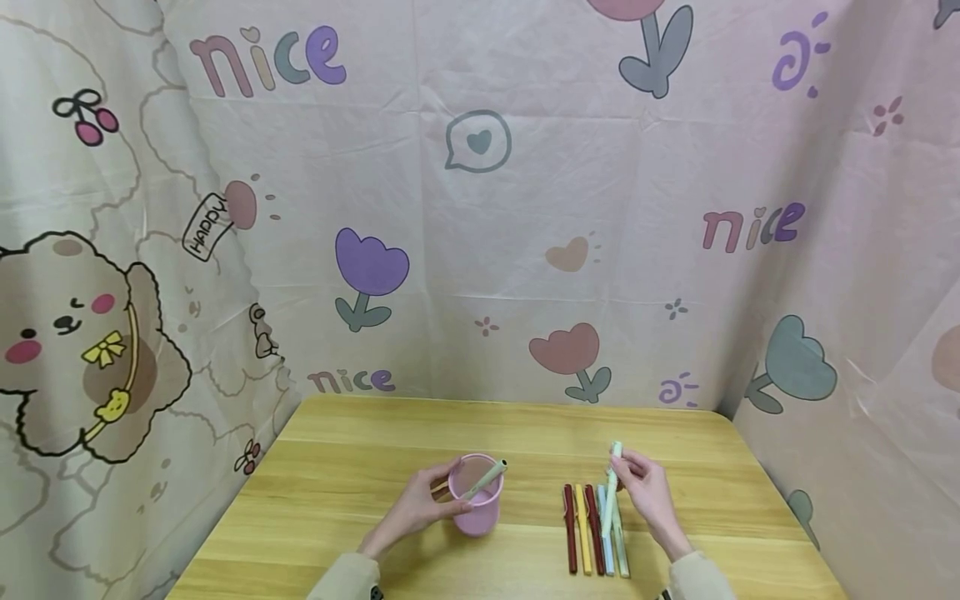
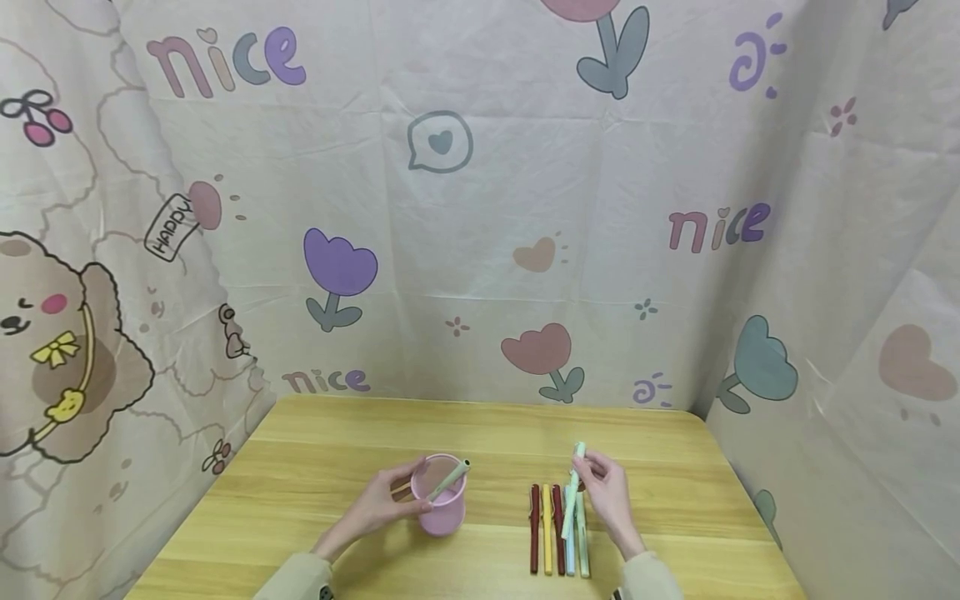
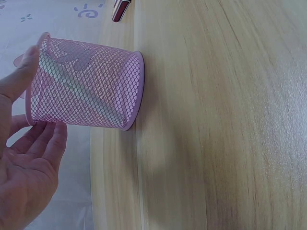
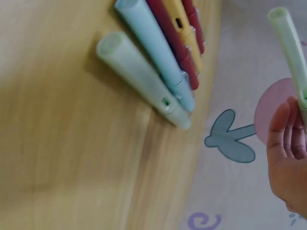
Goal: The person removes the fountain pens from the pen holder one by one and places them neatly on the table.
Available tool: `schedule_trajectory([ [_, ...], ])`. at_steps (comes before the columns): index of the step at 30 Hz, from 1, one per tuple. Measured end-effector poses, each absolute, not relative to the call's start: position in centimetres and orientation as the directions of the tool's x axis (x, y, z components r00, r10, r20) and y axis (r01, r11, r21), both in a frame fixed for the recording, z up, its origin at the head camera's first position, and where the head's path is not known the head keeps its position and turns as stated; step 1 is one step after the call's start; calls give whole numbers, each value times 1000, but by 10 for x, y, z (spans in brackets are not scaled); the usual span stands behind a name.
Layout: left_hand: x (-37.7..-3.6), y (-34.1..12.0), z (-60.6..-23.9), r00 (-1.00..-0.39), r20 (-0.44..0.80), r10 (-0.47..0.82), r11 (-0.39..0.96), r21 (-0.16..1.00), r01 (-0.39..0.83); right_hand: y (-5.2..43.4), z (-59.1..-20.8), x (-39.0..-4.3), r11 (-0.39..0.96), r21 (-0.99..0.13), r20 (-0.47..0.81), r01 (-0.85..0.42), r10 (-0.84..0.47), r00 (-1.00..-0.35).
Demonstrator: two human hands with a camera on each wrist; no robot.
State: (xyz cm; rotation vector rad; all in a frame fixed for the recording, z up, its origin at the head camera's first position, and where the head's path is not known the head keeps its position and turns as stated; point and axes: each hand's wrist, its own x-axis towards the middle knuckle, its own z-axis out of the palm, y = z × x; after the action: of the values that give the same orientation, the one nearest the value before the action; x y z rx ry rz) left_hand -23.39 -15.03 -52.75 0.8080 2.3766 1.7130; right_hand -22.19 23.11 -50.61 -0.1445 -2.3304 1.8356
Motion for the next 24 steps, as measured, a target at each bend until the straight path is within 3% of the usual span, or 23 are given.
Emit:
schedule_trajectory([
  [24, -235, -149, -529, -861, 206, 464, 219, 916, 337, 264, -537, -220, 279, -954, -65, 111, 171, -983],
])
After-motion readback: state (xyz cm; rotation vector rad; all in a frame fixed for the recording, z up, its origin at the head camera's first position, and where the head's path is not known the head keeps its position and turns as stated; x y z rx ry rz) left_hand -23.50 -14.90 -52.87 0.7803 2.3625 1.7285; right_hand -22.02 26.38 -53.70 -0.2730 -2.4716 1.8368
